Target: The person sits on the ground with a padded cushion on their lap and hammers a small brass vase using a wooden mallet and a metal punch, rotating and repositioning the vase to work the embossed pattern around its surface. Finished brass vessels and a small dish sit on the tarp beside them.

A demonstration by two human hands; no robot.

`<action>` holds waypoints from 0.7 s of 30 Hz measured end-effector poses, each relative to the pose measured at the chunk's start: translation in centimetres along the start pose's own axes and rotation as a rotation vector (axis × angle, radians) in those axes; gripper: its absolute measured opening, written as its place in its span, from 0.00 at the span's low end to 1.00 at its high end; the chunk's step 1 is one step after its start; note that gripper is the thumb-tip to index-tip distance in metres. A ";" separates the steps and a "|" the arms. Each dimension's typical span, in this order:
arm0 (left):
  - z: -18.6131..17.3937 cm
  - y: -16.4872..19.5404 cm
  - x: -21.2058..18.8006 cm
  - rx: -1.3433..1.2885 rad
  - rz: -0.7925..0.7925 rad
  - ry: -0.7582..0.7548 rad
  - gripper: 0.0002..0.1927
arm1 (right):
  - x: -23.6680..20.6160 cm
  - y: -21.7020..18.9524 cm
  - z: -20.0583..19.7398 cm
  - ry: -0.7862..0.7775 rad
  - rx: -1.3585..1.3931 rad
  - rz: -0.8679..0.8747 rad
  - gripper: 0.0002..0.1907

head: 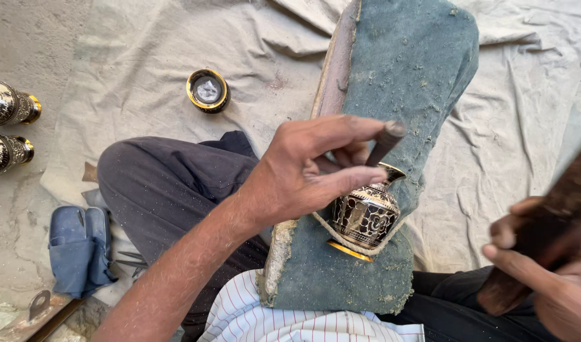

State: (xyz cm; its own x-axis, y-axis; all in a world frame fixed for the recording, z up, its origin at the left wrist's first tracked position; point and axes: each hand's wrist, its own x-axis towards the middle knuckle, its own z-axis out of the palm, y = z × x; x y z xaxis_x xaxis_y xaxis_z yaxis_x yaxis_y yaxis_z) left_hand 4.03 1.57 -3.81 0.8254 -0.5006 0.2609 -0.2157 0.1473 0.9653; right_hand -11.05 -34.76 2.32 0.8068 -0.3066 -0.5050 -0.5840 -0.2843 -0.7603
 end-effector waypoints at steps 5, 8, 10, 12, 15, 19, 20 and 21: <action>0.8 0.8 -1.7 -0.096 -0.142 0.037 0.22 | -0.4 -3.1 1.5 -0.017 -0.086 0.047 0.32; 1.3 1.1 -2.2 -0.138 -0.212 0.068 0.24 | -0.4 -4.0 0.9 0.006 -0.238 -0.080 0.33; 1.4 0.9 -2.3 -0.144 -0.221 0.091 0.24 | 0.0 -4.2 -0.2 0.065 -0.361 -0.124 0.38; 1.8 0.7 -2.6 -0.134 -0.199 0.116 0.24 | 1.1 -4.2 -2.0 0.104 -0.594 -0.080 0.38; 2.6 0.1 -2.9 -0.183 -0.289 0.168 0.24 | 3.5 -3.8 -3.8 0.146 -0.904 -0.205 0.19; 3.3 -0.3 -3.4 -0.251 -0.251 0.240 0.25 | 5.9 -5.9 -4.0 0.221 -1.066 -0.368 0.12; 3.4 -0.3 -3.4 -0.227 -0.240 0.247 0.25 | 6.4 -6.9 -3.6 0.205 -1.029 -0.339 0.10; 3.4 -0.3 -3.4 -0.203 -0.228 0.249 0.24 | 6.8 -7.9 -3.1 0.194 -0.989 -0.309 0.08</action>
State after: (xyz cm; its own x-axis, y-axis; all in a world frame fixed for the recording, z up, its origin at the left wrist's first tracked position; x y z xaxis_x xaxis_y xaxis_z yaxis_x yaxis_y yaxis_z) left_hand -0.51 0.37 -4.95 0.9469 -0.3214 0.0046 0.0748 0.2345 0.9692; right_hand -1.27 -37.40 6.14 0.9558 -0.2099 -0.2061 -0.2391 -0.9624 -0.1288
